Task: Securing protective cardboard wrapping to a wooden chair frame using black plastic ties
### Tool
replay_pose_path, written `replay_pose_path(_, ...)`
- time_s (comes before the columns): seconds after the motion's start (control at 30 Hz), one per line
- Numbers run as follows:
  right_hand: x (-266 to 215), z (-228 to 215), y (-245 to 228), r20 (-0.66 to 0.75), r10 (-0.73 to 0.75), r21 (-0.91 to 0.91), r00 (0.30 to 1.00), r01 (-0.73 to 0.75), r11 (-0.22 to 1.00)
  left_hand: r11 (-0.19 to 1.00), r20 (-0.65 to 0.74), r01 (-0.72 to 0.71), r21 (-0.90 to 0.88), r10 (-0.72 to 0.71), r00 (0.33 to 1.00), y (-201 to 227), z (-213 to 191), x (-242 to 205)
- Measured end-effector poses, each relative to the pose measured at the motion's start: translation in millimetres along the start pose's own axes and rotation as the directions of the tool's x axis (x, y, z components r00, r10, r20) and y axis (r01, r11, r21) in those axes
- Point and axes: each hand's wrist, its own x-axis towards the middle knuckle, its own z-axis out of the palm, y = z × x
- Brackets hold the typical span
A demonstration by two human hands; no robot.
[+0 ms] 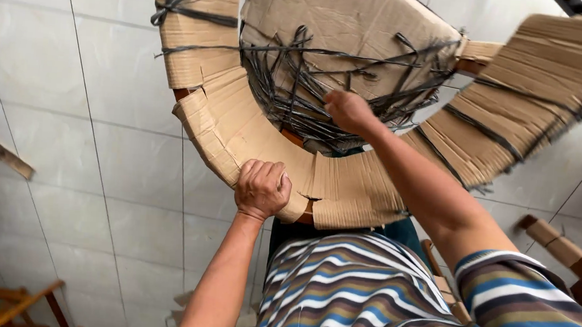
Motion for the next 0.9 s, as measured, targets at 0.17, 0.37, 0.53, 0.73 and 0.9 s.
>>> replay_pose_path(0.17,71,35,-1,-0.080,0.035,-0.333,0.996,-0.060,0.941,1.000,0.055,0.013,0.027,-0.015,0.998,12,-30,30)
replay_pose_path(0.37,143,19,14,-0.194,-0.097,-0.373,0.976,0.018,0.928,1.000,0.082,0.023,0.002,-0.023,0.996,11,-44,44)
replay_pose_path(0.53,155,44,11,-0.027,-0.077,-0.333,0.997,0.064,0.941,0.999,0.088,0.038,0.006,-0.038,0.995,11,-43,44)
replay_pose_path(0.73,138,99,22,0.119,0.022,-0.485,0.993,0.039,0.874,0.999,0.101,0.029,0.014,-0.031,0.994,11,-44,44)
replay_pose_path(0.9,96,82,-17,-0.108,-0.025,-0.113,0.994,0.013,0.994,0.999,0.116,0.023,0.034,-0.026,0.993,13,-43,45)
